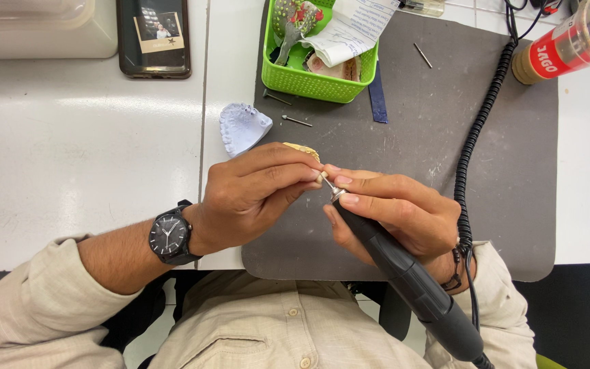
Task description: The person holds an acrylic denture in one hand and grinds and smooths its surface with a rotary tool, repositioning the denture repeatedly to work different areas. Near the end, the person sets the tool down and turns the denture over in both hands to view its surfaces.
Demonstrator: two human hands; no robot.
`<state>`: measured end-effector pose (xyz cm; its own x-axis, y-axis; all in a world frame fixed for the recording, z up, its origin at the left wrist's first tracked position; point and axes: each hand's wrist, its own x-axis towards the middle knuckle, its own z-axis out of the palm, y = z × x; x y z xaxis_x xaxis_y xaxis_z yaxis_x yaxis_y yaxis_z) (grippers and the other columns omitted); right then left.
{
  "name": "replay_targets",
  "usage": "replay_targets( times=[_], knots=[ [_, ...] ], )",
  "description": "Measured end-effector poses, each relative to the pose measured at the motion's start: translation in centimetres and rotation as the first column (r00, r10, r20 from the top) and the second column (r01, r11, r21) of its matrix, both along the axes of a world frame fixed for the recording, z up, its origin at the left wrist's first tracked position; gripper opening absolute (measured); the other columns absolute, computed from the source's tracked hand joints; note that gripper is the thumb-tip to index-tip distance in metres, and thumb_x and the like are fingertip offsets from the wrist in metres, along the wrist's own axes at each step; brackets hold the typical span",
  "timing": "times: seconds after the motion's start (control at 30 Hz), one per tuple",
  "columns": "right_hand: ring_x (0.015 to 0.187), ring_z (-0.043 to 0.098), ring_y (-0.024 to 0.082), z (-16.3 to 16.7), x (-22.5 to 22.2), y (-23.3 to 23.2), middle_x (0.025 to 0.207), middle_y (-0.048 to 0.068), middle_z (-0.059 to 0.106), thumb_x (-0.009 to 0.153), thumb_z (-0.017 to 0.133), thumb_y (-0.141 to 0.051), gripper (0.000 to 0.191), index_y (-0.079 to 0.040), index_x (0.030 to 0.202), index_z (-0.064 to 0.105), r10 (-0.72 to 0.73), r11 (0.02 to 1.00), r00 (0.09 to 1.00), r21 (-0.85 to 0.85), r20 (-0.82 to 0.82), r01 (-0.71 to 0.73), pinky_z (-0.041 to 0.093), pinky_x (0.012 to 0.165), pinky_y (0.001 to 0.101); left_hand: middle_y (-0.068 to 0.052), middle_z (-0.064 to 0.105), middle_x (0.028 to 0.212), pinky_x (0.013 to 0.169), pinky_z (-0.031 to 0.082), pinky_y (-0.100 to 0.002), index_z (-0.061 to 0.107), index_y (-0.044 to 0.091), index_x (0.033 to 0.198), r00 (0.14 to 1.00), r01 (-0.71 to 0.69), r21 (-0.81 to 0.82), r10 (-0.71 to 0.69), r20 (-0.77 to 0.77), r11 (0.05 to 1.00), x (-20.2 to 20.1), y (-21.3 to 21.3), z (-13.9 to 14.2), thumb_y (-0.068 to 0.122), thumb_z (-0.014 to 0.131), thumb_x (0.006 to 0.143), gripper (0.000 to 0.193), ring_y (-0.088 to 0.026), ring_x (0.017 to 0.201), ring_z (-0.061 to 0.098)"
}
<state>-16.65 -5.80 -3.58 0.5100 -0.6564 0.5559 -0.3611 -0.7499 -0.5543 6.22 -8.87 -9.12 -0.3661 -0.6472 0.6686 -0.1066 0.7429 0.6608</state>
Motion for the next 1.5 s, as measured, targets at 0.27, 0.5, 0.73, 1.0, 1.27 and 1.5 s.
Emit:
replay_targets(
  times=[0.27, 0.5, 0.73, 1.0, 1.27, 1.5],
  knots=[
    [0.115, 0.073, 0.034, -0.34, -0.02, -0.13, 0.114, 0.023, 0.070, 0.087, 0.084, 0.001, 0.035, 0.001, 0.114, 0.062, 0.005, 1.000, 1.000, 0.006, 0.031, -0.005, 0.058, 0.099, 0.0399, -0.012, 0.073, 0.114, 0.089, 0.066, -0.030, 0.071, 0.001, 0.110, 1.000, 0.002, 0.004, -0.002, -0.019, 1.000, -0.09, -0.06, -0.24, 0.003, 0.078, 0.095, 0.016, -0.024, 0.106, 0.076],
    [0.116, 0.073, 0.034, -0.14, 0.01, -0.03, 0.115, 0.023, 0.070, 0.087, 0.083, 0.002, 0.035, 0.001, 0.115, 0.062, -0.001, 1.000, 1.000, 0.008, 0.020, 0.000, 0.058, 0.098, 0.0398, -0.012, 0.074, 0.114, 0.088, 0.065, -0.030, 0.071, 0.001, 0.110, 1.000, 0.000, 0.011, 0.000, -0.029, 1.000, -0.12, -0.06, -0.29, 0.003, 0.078, 0.095, 0.016, -0.024, 0.105, 0.076],
    [0.117, 0.072, 0.035, 0.28, 0.03, -0.11, 0.115, 0.024, 0.070, 0.086, 0.084, 0.003, 0.037, 0.000, 0.116, 0.061, 0.015, 0.999, 1.000, 0.033, 0.003, -0.015, 0.058, 0.099, 0.0397, -0.012, 0.074, 0.114, 0.088, 0.065, -0.029, 0.071, 0.002, 0.110, 1.000, -0.006, 0.020, 0.006, -0.012, 1.000, -0.08, -0.08, -0.24, 0.004, 0.079, 0.095, 0.017, -0.023, 0.105, 0.076],
    [0.117, 0.073, 0.034, 0.26, -0.06, 0.14, 0.114, 0.023, 0.069, 0.087, 0.083, 0.003, 0.037, 0.001, 0.116, 0.060, -0.013, 1.000, 1.000, 0.028, -0.023, 0.013, 0.058, 0.099, 0.0393, -0.011, 0.074, 0.113, 0.090, 0.066, -0.030, 0.071, 0.002, 0.110, 1.000, -0.001, 0.020, 0.002, -0.017, 1.000, -0.08, -0.07, -0.33, 0.005, 0.078, 0.096, 0.016, -0.024, 0.106, 0.076],
    [0.115, 0.073, 0.034, -0.14, 0.06, 0.08, 0.114, 0.023, 0.071, 0.086, 0.084, 0.001, 0.036, 0.001, 0.114, 0.063, -0.020, 0.999, 1.000, 0.030, 0.018, 0.020, 0.058, 0.098, 0.0392, -0.012, 0.075, 0.112, 0.088, 0.065, -0.029, 0.072, 0.002, 0.109, 1.000, -0.008, 0.019, 0.008, -0.008, 1.000, -0.12, -0.18, -0.29, 0.006, 0.078, 0.096, 0.015, -0.023, 0.105, 0.077],
    [0.114, 0.074, 0.034, -0.36, 0.11, -0.25, 0.113, 0.023, 0.071, 0.086, 0.085, 0.001, 0.037, 0.000, 0.115, 0.062, 0.010, 1.000, 0.999, 0.021, 0.043, -0.011, 0.058, 0.098, 0.0393, -0.011, 0.075, 0.113, 0.087, 0.065, -0.029, 0.072, 0.003, 0.109, 1.000, -0.010, 0.026, 0.009, 0.010, 1.000, -0.05, -0.13, -0.18, 0.007, 0.078, 0.096, 0.016, -0.022, 0.105, 0.077]
  ],
)
